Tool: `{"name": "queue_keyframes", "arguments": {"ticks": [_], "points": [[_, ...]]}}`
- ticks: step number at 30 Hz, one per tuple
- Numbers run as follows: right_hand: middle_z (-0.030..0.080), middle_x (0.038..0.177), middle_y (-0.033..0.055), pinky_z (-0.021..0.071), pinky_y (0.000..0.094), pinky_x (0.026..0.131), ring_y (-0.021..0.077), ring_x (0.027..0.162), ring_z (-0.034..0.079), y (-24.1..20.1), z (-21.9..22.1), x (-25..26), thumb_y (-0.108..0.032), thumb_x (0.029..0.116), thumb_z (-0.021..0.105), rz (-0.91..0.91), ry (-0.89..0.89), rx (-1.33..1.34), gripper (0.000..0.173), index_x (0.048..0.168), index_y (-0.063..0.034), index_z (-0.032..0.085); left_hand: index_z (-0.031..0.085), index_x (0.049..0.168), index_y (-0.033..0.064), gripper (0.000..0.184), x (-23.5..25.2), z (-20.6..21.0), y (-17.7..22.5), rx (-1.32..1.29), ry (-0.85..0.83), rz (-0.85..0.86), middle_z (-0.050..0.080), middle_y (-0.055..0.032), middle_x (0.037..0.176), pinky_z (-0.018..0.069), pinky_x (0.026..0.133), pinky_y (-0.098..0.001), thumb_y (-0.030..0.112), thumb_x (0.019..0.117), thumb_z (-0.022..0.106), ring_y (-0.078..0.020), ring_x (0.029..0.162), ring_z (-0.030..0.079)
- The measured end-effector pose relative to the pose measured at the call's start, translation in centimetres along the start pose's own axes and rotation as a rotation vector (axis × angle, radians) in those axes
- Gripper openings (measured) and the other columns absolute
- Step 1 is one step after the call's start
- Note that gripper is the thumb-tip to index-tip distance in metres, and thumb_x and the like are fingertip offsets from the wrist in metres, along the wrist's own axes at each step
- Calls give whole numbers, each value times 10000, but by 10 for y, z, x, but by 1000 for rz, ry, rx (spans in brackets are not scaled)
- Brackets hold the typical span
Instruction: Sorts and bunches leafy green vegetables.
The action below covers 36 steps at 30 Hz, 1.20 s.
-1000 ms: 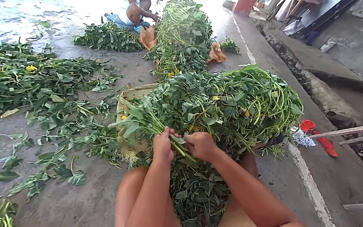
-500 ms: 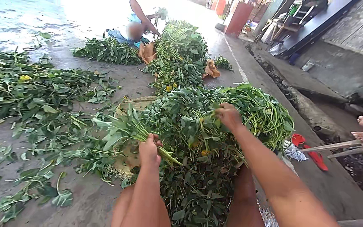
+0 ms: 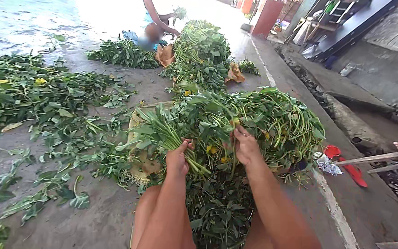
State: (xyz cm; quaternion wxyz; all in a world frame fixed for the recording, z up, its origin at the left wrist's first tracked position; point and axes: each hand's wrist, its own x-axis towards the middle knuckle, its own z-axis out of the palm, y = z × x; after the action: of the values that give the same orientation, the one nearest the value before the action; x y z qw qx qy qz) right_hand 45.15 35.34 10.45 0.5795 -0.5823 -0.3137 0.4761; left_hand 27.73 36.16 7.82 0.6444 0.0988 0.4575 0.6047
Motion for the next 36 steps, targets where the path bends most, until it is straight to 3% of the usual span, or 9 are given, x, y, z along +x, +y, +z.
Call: {"name": "queue_keyframes", "arguments": {"ticks": [5,10,15,22,26,29,32,34,36], "points": [[570,822,3,492,232,598,48,622,525,87,28,-44,-67,1071,436,45,-309,-196,356,1398,45,518,475,1277,-41,224,-1,-12,-2,216,-32,-164,660,-111,950,579,703,-257,30,1064,481,-128,765,674],[516,779,0,483,231,578,54,589,496,92,26,-52,-109,1081,460,111,-473,-380,255,1234,53,586,445,1253,1,191,0,-23,4,411,-105,-291,673,-82,888,582,674,-267,44,1068,470,-127,722,683],[546,722,18,492,269,659,78,623,534,88,13,-75,-177,1077,490,167,-558,-564,262,999,43,609,474,1182,-28,144,-1,-19,4,321,43,-130,607,-68,784,556,596,-236,-15,1040,487,-112,617,621],[436,623,-138,386,151,533,-38,528,420,86,-7,-99,-77,973,452,286,-617,-94,131,882,-132,528,479,1122,-6,72,5,-15,5,153,122,-76,609,-74,758,578,574,-265,21,1057,463,-126,588,629],[431,592,-46,359,253,533,44,534,412,96,-25,-112,-161,953,515,110,-659,-625,250,729,-56,558,463,1201,26,133,25,-34,10,23,317,239,561,-42,819,545,579,-251,53,1071,460,-95,585,571],[666,921,233,500,553,814,356,890,652,99,-40,-93,-237,1011,538,26,-697,-1059,344,942,67,685,429,1260,6,179,31,-48,25,43,377,538,548,-26,848,546,605,-236,70,1094,416,-73,611,579],[500,1461,280,395,555,1144,418,1378,477,48,-43,-44,-307,965,698,-76,-490,-1189,523,1362,19,600,436,1273,20,188,19,-47,31,107,330,522,567,-17,891,549,620,-220,78,1095,421,-54,637,596],[447,1511,310,345,571,1177,453,1432,407,26,-48,7,-373,941,720,-248,-186,-1159,673,1435,41,528,454,1262,44,173,10,-45,28,139,282,410,591,-19,889,553,605,-222,82,1094,433,-62,628,603],[358,1571,316,307,614,1177,483,1461,343,27,-53,64,-496,887,765,-189,13,-1189,929,1543,33,374,461,1242,33,157,6,-40,27,132,240,270,594,-40,885,556,606,-234,80,1097,426,-80,625,605]]}}
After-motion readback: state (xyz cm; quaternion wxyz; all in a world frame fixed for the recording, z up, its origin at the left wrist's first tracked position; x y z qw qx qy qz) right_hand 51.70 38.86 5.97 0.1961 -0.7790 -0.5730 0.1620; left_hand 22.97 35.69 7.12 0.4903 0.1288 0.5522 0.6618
